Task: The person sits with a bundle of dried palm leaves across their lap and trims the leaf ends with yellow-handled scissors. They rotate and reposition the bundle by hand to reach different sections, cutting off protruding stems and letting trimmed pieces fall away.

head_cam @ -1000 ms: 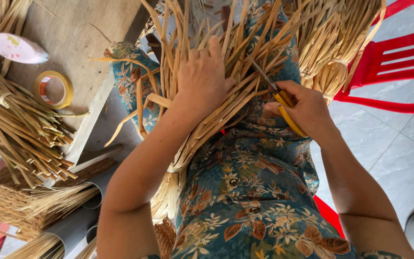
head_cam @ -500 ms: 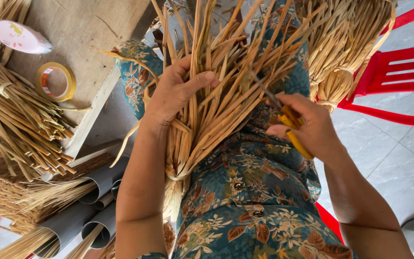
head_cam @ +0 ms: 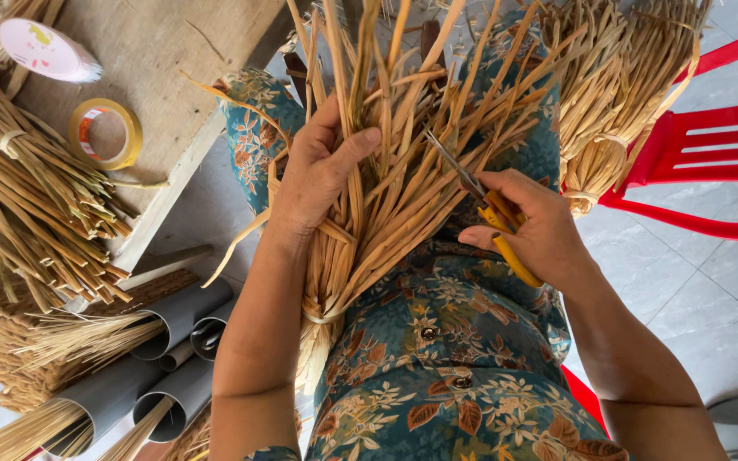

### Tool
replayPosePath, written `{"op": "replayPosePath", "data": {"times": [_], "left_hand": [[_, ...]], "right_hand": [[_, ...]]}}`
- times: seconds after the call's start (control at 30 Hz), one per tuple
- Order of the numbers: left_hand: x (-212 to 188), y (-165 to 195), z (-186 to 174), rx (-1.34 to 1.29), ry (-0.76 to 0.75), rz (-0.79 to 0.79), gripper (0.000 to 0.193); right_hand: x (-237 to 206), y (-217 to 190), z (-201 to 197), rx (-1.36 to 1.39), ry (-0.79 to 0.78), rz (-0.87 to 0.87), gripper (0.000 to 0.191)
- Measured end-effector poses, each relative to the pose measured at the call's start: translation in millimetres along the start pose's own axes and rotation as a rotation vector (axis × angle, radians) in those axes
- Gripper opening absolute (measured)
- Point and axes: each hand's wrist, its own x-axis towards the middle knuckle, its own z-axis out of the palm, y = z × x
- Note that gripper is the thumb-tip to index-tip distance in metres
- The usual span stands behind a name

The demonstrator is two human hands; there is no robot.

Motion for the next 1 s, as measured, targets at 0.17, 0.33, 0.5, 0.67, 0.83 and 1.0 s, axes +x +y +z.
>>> {"op": "replayPosePath", "data": {"times": [0.17,0.33,0.5,0.67,0.83,1.0], "left_hand": [[-2,-4,6,-0.119,0.006,0.021,0.037],[-3,-12,8,0.108,0.05,0.107,0.033],[-6,-13,11,0.178,0.083,0.194,0.031],[-9,-10,14,0.112,0.122,0.164,0.032],[-7,-14,15,0.104,0.148,0.169,0.025],[-9,-22,12,0.155,0.24,0.148,0.019]], "right_hand": [[-1,-7,2,0.0,-0.006,-0.018,0.068],[3,-19,14,-0.023,-0.011,-0.046,0.071],[14,-16,16,-0.107,0.055,-0.023,0.067],[8,-15,19,-0.027,0.0,-0.049,0.067],[12,-12,22,0.045,-0.045,-0.004,0.062],[12,-10,24,0.035,-0.02,-0.015,0.063]]}}
